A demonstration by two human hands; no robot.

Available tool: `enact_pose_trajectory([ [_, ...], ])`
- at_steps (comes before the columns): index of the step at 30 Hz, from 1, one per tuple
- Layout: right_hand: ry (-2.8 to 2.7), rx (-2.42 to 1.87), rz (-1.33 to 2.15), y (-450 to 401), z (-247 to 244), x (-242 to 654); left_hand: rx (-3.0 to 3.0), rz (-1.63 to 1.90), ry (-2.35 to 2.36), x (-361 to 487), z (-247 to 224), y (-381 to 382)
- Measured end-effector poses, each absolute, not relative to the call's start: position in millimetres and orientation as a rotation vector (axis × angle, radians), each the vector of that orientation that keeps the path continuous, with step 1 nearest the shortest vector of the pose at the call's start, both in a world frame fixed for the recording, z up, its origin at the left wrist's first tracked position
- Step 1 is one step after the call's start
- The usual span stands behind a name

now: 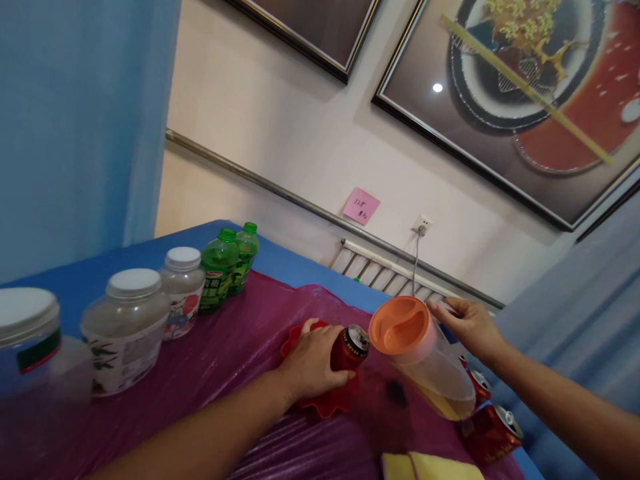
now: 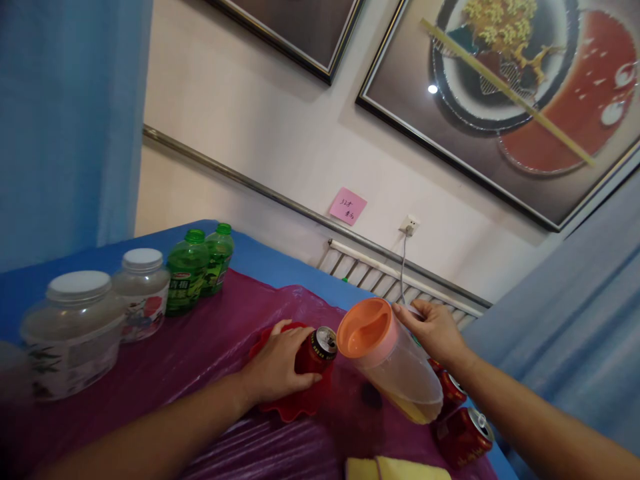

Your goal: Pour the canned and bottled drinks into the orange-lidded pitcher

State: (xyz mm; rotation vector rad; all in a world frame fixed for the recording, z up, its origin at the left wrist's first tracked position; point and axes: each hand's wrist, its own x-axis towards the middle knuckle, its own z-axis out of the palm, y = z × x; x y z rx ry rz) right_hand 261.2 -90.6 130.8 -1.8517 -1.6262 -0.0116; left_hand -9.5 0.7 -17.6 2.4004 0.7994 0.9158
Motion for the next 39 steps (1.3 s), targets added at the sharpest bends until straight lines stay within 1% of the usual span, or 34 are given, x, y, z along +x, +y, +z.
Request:
enact_pose_trajectory([
  [25,-1.582,-1.879,0.044,-91.7,130.5,253.1,2.399,0.922,0.798,-10.6,-19.0,0.6],
  [39,-1.596,-1.865,0.015,-91.4,129.9,254.1,2.396,0.911,0.808,-9.9,-18.5,0.4],
])
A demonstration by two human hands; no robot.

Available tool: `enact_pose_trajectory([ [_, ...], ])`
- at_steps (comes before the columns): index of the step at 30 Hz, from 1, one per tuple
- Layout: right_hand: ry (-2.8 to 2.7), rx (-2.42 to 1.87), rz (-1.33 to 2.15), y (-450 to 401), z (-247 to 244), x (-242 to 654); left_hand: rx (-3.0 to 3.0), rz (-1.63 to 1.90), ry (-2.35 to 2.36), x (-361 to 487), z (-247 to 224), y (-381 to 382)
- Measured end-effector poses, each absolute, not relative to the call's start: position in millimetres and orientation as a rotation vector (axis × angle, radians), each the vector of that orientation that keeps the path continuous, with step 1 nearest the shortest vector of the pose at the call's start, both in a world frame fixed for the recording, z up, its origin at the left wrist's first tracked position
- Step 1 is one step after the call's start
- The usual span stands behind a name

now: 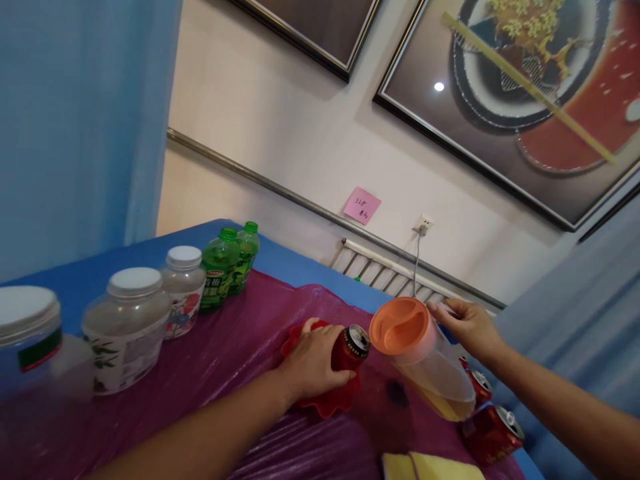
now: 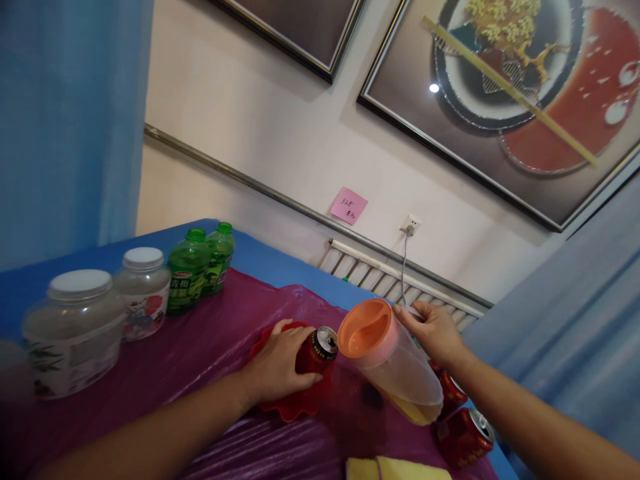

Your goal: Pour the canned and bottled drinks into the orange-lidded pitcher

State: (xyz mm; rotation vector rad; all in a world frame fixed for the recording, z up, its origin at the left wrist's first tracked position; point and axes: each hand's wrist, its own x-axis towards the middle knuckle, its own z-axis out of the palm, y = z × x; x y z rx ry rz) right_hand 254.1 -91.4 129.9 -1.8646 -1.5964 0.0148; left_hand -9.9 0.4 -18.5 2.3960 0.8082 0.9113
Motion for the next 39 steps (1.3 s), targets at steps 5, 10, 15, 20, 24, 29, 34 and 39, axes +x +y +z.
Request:
enact_pose_trajectory([
  [5,-1.593,-1.878,0.008,-91.9,130.3,252.8,2.399,0.921,0.805,-10.4,-19.0,0.4],
  [10,-1.589,-1.874,-0.01,-92.6,131.2,250.4,2.384,0.914,0.802,-10.5,-18.3,0.3],
  [15,-1.573,-1.884,0.014,-92.8,132.7,247.7,2.385,0.926,0.804,-10.2,-19.5,0.4],
  [20,-1.558,-1.9,0.03,-93.3,132.7,247.3,2.391,0.926,0.811,-10.0,-19.8,0.4],
  [24,-1.576,-1.896,0.031,-93.7,132.4,248.1,2.378,0.923,0.801,-10.4,-17.5,-0.3],
  [29,-1.58,-1.887,0.022,-92.6,130.5,250.9,2.385,0.917,0.795,-10.8,-17.0,-0.5],
  [34,-1.569,-1.881,-0.004,-92.0,128.4,254.2,2.406,0.924,0.811,-10.4,-18.9,0.2],
  [39,-1.579,-1.883,0.021,-92.9,129.6,256.9,2.39,0.931,0.803,-9.8,-19.3,0.2],
])
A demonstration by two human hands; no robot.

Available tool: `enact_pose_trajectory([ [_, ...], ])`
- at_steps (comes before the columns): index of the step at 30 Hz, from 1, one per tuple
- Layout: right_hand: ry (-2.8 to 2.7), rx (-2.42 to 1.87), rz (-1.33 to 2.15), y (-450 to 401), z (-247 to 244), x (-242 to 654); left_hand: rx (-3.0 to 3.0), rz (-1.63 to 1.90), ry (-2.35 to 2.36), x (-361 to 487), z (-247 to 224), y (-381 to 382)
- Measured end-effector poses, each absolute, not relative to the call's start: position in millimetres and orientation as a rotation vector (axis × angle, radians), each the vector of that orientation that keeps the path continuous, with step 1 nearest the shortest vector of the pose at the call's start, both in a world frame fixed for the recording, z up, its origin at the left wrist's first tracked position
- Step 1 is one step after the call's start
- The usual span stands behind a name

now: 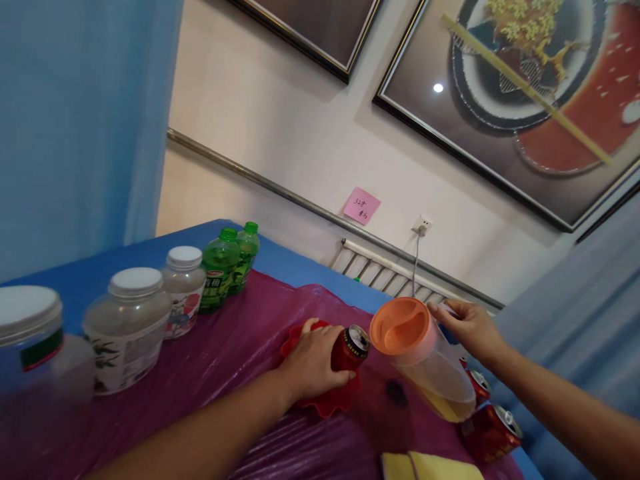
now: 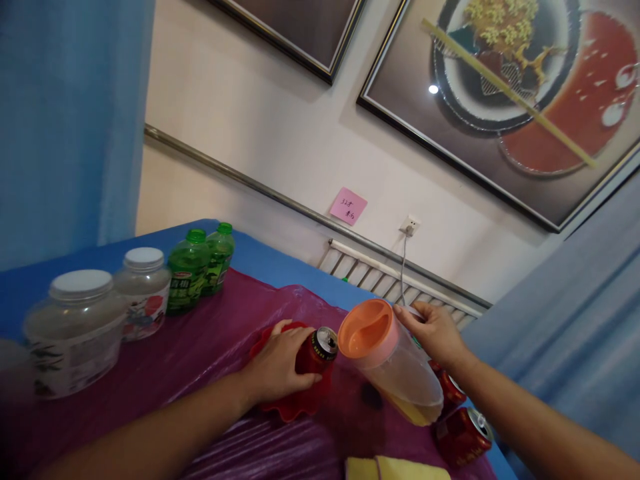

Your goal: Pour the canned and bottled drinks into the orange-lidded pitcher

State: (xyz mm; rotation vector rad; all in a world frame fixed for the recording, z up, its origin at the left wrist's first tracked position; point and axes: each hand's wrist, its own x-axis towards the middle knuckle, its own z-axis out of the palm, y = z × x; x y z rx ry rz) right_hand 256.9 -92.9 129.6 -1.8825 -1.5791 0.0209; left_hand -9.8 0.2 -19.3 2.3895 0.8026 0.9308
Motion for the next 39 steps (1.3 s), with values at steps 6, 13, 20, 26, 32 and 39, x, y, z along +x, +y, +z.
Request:
enact_pose_trajectory([
  [6,-1.576,-1.888,0.071,-94,130,255,2.388,0.941,0.789,-10,-19,-1],
  [13,-1.556,-1.902,0.083,-94,128,253,2.387,0.937,0.792,-11,-18,-1],
  [20,-1.531,-1.849,0.118,-95,121,256,2.382,0.929,0.816,-12,-15,-1],
  [26,-1.505,-1.817,0.125,-93,115,256,2.344,0.95,0.805,-12,-15,0],
  [32,-1.491,-1.808,0.092,-91,113,257,2.31,0.95,0.782,-14,-14,2],
  [39,-1.424,-1.786,0.142,-93,110,262,2.294,0.95,0.798,-13,-16,4],
])
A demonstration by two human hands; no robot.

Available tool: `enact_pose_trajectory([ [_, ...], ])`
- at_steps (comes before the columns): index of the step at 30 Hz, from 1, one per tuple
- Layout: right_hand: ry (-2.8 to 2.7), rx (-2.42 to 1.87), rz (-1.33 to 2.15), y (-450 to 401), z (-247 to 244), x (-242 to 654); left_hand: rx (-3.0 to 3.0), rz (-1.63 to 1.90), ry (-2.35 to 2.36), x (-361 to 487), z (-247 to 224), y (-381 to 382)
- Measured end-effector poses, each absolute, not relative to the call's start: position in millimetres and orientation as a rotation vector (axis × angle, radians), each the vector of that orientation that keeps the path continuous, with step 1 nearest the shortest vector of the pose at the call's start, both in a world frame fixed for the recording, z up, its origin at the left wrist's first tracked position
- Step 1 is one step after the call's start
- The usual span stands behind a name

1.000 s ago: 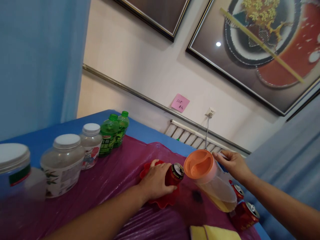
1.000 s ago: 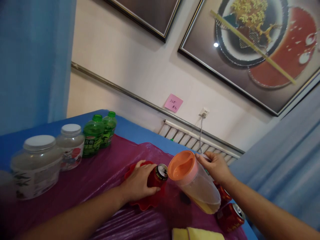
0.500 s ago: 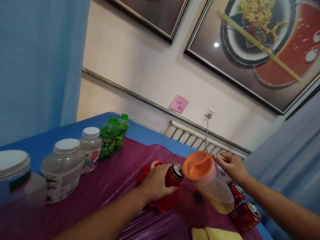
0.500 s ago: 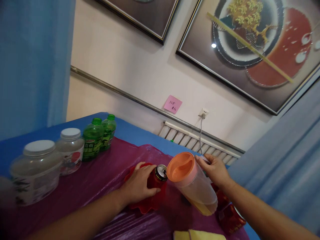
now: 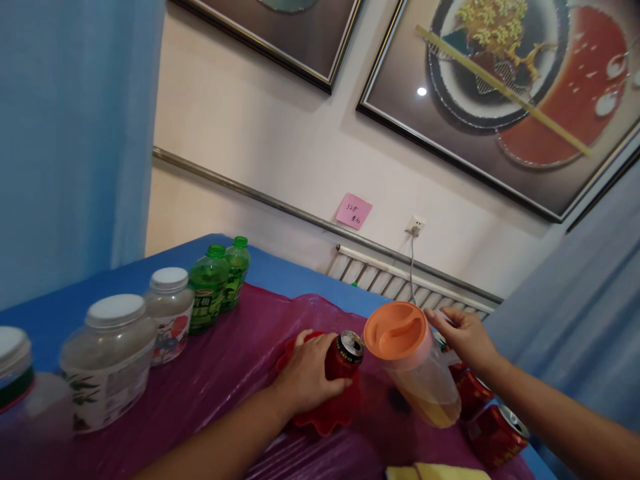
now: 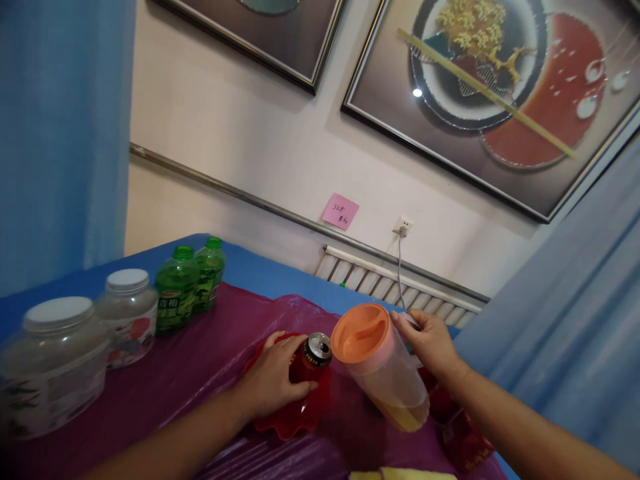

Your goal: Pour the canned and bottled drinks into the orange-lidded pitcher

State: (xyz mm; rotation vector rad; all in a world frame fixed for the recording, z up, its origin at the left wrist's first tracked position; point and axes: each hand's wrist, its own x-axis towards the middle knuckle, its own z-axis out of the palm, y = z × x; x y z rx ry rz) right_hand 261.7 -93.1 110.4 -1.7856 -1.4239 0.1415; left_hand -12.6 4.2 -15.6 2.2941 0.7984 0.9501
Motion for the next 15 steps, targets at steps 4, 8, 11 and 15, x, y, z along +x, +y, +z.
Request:
enact_pose_trajectory([
  [4,-1.384,-1.768,0.178,-95,108,264,2.305,0.948,0.818,-11,-18,6],
  [8,-1.366,-1.758,0.177,-96,106,266,2.31,0.946,0.829,-11,-18,7],
  [11,-1.328,-1.744,0.207,-98,105,270,2.311,0.951,0.829,-11,-17,7],
  [15,-1.282,-1.729,0.206,-98,103,273,2.327,0.953,0.833,-11,-15,7],
])
